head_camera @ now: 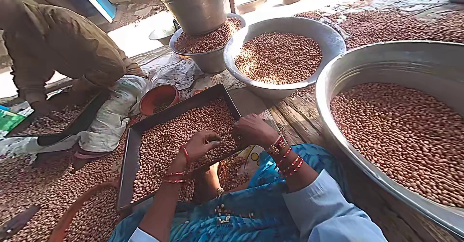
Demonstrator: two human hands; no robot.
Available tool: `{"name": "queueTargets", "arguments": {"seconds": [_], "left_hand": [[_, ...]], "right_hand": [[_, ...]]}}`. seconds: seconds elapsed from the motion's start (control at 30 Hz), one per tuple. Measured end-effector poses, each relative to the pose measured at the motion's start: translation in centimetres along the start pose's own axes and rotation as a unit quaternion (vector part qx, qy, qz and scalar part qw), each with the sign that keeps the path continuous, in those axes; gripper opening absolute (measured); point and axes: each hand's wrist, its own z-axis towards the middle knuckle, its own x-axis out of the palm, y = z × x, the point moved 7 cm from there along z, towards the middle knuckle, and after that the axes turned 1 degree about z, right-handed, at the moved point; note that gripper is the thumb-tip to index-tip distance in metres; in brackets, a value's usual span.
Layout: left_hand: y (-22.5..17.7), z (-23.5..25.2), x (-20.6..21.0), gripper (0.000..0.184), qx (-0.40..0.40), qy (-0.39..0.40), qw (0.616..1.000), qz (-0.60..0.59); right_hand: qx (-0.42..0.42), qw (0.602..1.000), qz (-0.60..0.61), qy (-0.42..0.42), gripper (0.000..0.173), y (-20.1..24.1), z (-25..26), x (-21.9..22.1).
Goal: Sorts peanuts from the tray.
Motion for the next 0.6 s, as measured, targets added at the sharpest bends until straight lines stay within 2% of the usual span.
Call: {"name": "queueTargets", "arguments": {"seconds": [0.07, 0.1, 0.13, 0.17, 0.2, 0.27, 0.33, 0.43, 0.53, 0.6], "left_hand": [[0.6, -2.6, -1.2, 0.027, 0.052, 0.074, 0.979, -0.182], [1.2, -3.7, -2.4, 0.028, 0.031, 0.054, 0.976, -0.21], [2.2, -4.4, -4.0, 0.026, -0.019, -0.003, 0.985, -0.172], [3.3, -4.9, -5.5, 0.024, -0.096, -0.055, 0.991, -0.074], [4.6, -5.1, -6.5, 0.028, -0.185, -0.078, 0.979, 0.046], [6.7, -4.7, -6.2, 0.04, -0.314, -0.047, 0.925, 0.21], [6.4, -3.3, -3.6, 0.056, -0.359, -0.005, 0.895, 0.264], [2.7, -0.6, 1.0, 0.064, -0.324, 0.012, 0.919, 0.226], [-0.9, 1.6, 1.9, 0.057, -0.149, -0.047, 0.984, 0.088], [-1.5, 2.2, -0.3, 0.046, -0.076, -0.13, 0.988, 0.034]], "right_hand": [[-0.166, 0.981, 0.104, -0.008, 0.022, 1.7, -0.6, -0.8], [-0.212, 0.964, 0.157, -0.03, 0.022, 1.9, -0.7, -1.3], [-0.205, 0.96, 0.179, -0.067, 0.022, 1.3, -0.5, -1.9], [-0.157, 0.964, 0.175, -0.121, 0.023, 0.0, -0.1, -2.4], [-0.084, 0.966, 0.169, -0.178, 0.025, -1.6, 0.5, -2.6], [0.074, 0.947, 0.18, -0.256, 0.04, -5.1, 1.9, -2.2], [0.164, 0.925, 0.233, -0.254, 0.062, -7.5, 3.1, -1.0], [0.14, 0.872, 0.424, -0.198, 0.078, -9.3, 5.5, 2.5], [0.079, 0.776, 0.605, -0.161, 0.065, -8.6, 6.4, 4.2], [0.059, 0.745, 0.644, -0.162, 0.059, -8.6, 6.4, 4.5]]}}
